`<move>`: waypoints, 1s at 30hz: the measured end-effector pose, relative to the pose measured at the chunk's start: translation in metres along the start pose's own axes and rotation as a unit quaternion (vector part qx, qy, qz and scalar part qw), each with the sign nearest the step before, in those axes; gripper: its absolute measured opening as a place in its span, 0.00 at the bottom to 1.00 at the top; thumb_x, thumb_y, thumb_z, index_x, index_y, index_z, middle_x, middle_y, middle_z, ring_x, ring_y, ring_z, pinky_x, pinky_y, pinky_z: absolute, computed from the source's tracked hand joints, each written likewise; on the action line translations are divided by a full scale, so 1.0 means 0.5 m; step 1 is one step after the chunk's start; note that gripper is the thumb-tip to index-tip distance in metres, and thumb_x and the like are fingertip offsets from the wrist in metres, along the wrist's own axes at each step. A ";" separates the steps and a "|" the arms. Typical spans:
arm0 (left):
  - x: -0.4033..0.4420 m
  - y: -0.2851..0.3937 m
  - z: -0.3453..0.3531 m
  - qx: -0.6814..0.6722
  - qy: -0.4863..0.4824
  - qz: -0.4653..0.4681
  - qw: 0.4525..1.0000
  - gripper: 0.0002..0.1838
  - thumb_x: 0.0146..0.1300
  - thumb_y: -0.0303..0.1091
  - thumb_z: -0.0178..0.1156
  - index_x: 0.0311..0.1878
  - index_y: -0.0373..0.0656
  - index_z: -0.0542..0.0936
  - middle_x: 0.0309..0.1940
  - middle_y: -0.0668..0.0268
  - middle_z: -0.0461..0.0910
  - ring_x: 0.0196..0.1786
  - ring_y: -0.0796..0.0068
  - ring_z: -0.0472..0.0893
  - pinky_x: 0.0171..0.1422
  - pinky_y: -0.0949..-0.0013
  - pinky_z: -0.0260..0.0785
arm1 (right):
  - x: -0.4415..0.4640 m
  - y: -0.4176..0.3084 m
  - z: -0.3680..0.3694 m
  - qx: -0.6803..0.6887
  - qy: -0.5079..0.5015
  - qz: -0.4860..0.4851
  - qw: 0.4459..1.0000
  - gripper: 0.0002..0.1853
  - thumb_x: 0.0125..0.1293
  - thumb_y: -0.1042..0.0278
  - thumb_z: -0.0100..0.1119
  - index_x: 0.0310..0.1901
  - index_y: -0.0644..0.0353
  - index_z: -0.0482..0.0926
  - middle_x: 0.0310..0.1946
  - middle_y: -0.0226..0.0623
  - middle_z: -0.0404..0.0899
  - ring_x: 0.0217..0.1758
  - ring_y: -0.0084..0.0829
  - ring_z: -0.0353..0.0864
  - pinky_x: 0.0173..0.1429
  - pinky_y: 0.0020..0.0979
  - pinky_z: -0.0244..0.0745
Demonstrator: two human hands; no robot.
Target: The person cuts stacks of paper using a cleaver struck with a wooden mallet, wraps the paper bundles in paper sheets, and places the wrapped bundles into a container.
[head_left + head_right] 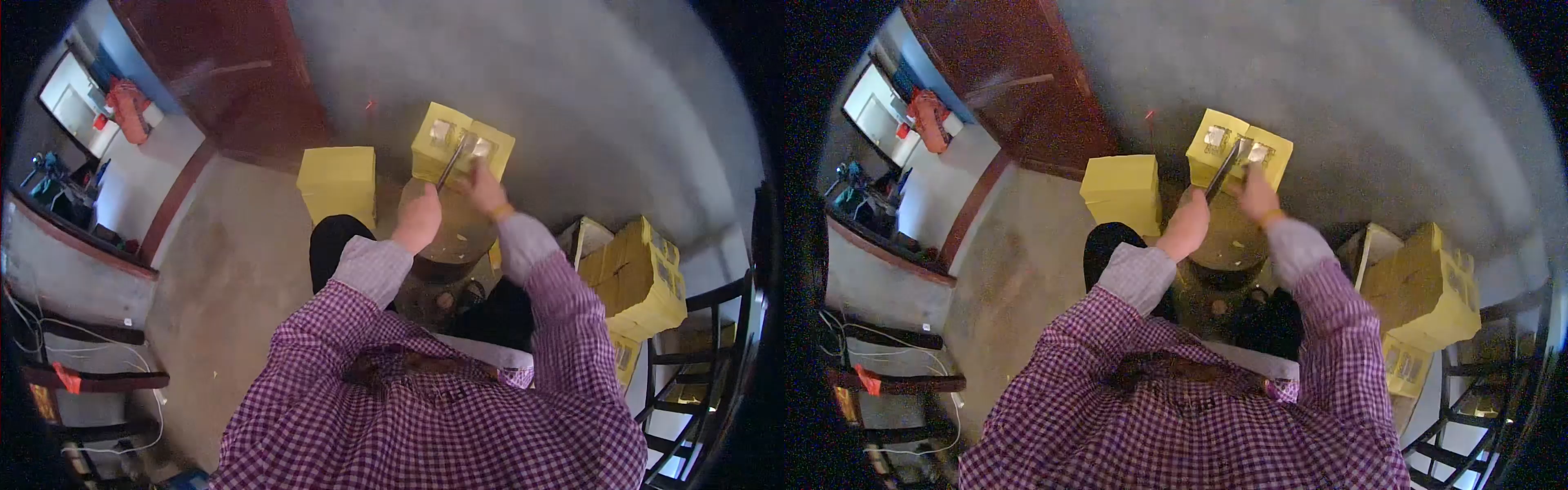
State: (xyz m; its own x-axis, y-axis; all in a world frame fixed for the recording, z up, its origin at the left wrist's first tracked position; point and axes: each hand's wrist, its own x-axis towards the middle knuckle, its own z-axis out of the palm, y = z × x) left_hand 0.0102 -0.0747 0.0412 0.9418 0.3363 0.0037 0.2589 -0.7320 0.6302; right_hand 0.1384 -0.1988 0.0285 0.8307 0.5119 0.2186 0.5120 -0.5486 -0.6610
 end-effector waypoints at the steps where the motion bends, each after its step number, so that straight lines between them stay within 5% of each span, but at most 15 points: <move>1: 0.009 -0.007 0.004 -0.003 0.001 0.002 1.000 0.13 0.65 0.34 0.37 0.45 0.34 0.63 0.33 0.38 0.76 0.39 0.39 0.77 0.43 0.43 0.66 | -0.031 0.002 0.022 0.009 -0.071 0.020 0.997 0.26 0.56 0.57 0.62 0.50 0.64 0.65 0.43 0.57 0.75 0.48 0.51 0.75 0.51 0.44 0.70; 3: 0.021 -0.024 0.012 -0.018 0.016 0.012 1.000 0.13 0.65 0.34 0.38 0.46 0.34 0.63 0.31 0.39 0.76 0.37 0.40 0.77 0.40 0.44 0.67 | -0.152 -0.028 0.058 0.063 -0.225 -0.010 0.972 0.30 0.58 0.43 0.54 0.51 0.64 0.71 0.43 0.53 0.77 0.47 0.50 0.77 0.53 0.43 0.69; 6: 0.019 -0.037 0.021 -0.030 0.020 0.029 0.999 0.14 0.66 0.35 0.41 0.47 0.34 0.64 0.28 0.41 0.76 0.34 0.41 0.77 0.38 0.45 0.68 | -0.288 -0.014 0.134 -0.152 -0.494 0.019 0.856 0.31 0.59 0.38 0.47 0.39 0.66 0.80 0.38 0.53 0.79 0.41 0.48 0.79 0.52 0.42 0.70; 8: 0.018 -0.038 0.021 -0.021 0.005 0.006 1.000 0.13 0.66 0.36 0.40 0.47 0.36 0.65 0.29 0.42 0.77 0.35 0.41 0.77 0.40 0.45 0.68 | -0.344 0.009 0.168 -0.211 -0.503 0.022 0.838 0.31 0.60 0.40 0.46 0.36 0.67 0.81 0.39 0.53 0.79 0.40 0.47 0.79 0.51 0.41 0.71; 11: 0.029 -0.049 0.029 -0.015 0.000 -0.021 1.000 0.13 0.67 0.38 0.41 0.45 0.38 0.66 0.30 0.43 0.78 0.37 0.41 0.78 0.41 0.44 0.67 | -0.364 0.077 0.187 -0.194 -0.571 -0.105 0.791 0.25 0.61 0.46 0.48 0.33 0.66 0.80 0.34 0.47 0.80 0.35 0.42 0.79 0.42 0.41 0.72; 13: 0.034 -0.059 0.041 -0.017 0.006 -0.024 1.000 0.14 0.67 0.39 0.43 0.44 0.37 0.66 0.30 0.43 0.78 0.37 0.41 0.77 0.42 0.44 0.67 | -0.374 0.084 0.181 -0.164 -0.579 -0.064 0.796 0.24 0.60 0.48 0.49 0.33 0.65 0.80 0.33 0.46 0.80 0.34 0.41 0.79 0.41 0.40 0.72; 19: 0.049 -0.066 0.067 -0.037 0.041 0.004 0.998 0.16 0.67 0.41 0.42 0.42 0.36 0.69 0.31 0.42 0.78 0.39 0.41 0.77 0.44 0.44 0.67 | -0.436 0.090 0.187 0.080 -0.497 0.260 0.824 0.20 0.58 0.51 0.54 0.31 0.64 0.79 0.31 0.44 0.79 0.31 0.39 0.77 0.38 0.37 0.71; 24: 0.045 -0.057 0.055 -0.038 0.047 0.012 0.998 0.17 0.67 0.42 0.42 0.42 0.35 0.70 0.33 0.42 0.77 0.41 0.41 0.77 0.46 0.45 0.66 | -0.517 0.129 0.085 0.391 -0.396 0.439 0.705 0.17 0.57 0.54 0.57 0.29 0.63 0.78 0.29 0.41 0.79 0.28 0.37 0.76 0.35 0.35 0.70; 25: 0.042 -0.054 0.060 -0.041 0.044 0.016 0.998 0.17 0.67 0.42 0.42 0.42 0.35 0.70 0.33 0.42 0.77 0.41 0.41 0.77 0.46 0.45 0.66 | -0.479 -0.052 -0.084 0.405 -0.335 0.559 0.642 0.11 0.58 0.60 0.57 0.29 0.60 0.77 0.24 0.34 0.75 0.24 0.28 0.73 0.32 0.27 0.68; 28: 0.050 -0.065 0.065 -0.074 0.075 0.003 0.994 0.15 0.66 0.40 0.47 0.35 0.35 0.71 0.28 0.44 0.76 0.34 0.42 0.76 0.39 0.47 0.67 | -0.510 -0.112 -0.275 0.410 -0.310 0.470 0.717 0.06 0.57 0.70 0.57 0.35 0.62 0.76 0.23 0.36 0.75 0.22 0.27 0.75 0.27 0.29 0.70; 30: 0.055 -0.080 0.082 -0.031 0.173 0.095 0.980 0.14 0.66 0.39 0.47 0.37 0.35 0.71 0.28 0.44 0.76 0.35 0.41 0.76 0.40 0.47 0.67 | -0.501 -0.215 -0.379 0.372 -0.231 0.395 0.808 0.14 0.55 0.74 0.59 0.44 0.63 0.72 0.23 0.33 0.74 0.21 0.26 0.74 0.25 0.28 0.70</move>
State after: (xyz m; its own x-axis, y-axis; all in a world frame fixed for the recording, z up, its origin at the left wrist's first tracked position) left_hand 0.0343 -0.0605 -0.0155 0.8397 0.3865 0.3814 0.0626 -0.7667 0.6390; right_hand -0.0836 -0.3933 0.1807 0.5762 0.4821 -0.6600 -0.5533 -0.3643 -0.7491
